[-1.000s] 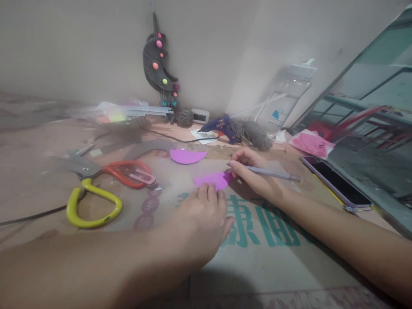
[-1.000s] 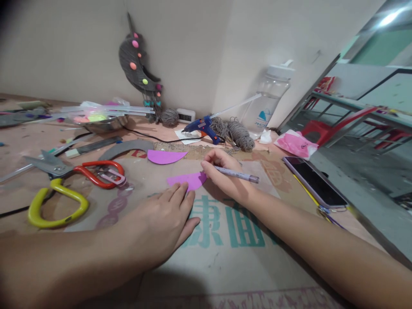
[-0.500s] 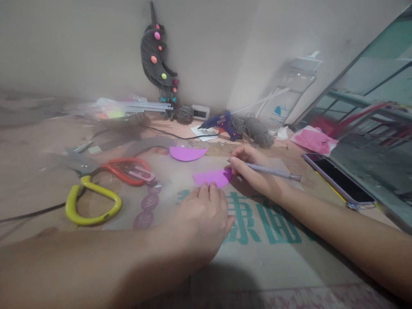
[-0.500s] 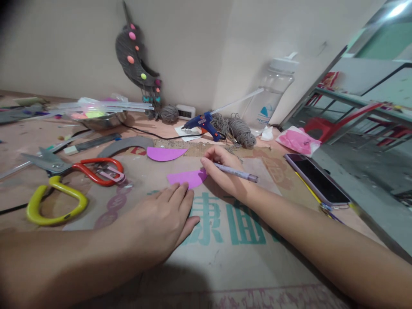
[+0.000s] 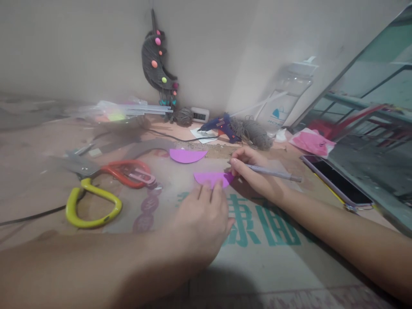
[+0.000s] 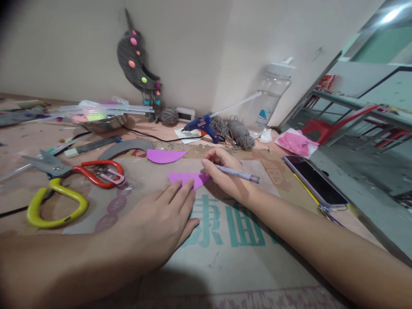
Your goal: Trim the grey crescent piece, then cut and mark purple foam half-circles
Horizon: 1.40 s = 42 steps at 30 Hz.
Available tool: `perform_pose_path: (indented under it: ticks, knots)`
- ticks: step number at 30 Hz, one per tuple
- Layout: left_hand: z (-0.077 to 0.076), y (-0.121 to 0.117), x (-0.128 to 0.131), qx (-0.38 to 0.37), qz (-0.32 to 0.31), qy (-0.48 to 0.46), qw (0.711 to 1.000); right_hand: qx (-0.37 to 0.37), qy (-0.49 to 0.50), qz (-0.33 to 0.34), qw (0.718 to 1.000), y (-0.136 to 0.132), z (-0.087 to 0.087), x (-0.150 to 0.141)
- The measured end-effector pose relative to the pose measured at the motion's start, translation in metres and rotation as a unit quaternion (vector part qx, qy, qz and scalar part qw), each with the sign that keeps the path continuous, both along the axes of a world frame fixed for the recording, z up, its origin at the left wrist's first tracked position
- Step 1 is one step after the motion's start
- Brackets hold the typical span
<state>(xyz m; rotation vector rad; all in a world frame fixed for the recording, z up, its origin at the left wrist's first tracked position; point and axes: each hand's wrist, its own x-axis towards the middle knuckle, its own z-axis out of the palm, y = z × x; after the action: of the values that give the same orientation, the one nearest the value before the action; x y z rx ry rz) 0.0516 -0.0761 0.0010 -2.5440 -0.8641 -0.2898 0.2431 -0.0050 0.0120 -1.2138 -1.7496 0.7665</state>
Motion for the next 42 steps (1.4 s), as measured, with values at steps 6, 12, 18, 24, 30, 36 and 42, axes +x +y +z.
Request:
perform_pose_path:
  ticks: [6, 12, 18, 24, 30, 36, 42]
  knots:
    - [-0.002, 0.000, 0.002, -0.067, -0.012, -0.006, 0.998, -0.021, -0.007, -0.007, 1.000, -0.001, -0.001, 0.000]
    - [0.009, 0.003, 0.004, -0.130, 0.001, 0.009, 0.991, 0.001, 0.022, 0.005, 1.000, -0.004, 0.000, -0.001]
    - [0.010, 0.003, 0.005, -0.140, 0.029, 0.007, 0.990, -0.001, 0.060, 0.022, 0.998, -0.002, 0.000, 0.000]
    - [0.004, 0.000, 0.004, -0.117, 0.030, 0.004, 0.993, -0.002, 0.024, 0.000, 1.000, 0.001, -0.003, 0.001]
    - [0.005, 0.002, 0.002, -0.110, 0.033, -0.012, 0.993, -0.002, 0.026, 0.013, 1.000, 0.003, -0.002, -0.002]
    - [0.006, 0.006, 0.001, -0.112, 0.017, -0.013, 0.993, 0.012, -0.045, -0.015, 0.999, 0.006, -0.001, -0.004]
    - [0.009, 0.007, 0.004, -0.134, 0.025, 0.010, 0.991, 0.039, -0.121, -0.024, 0.992, 0.014, -0.006, -0.001]
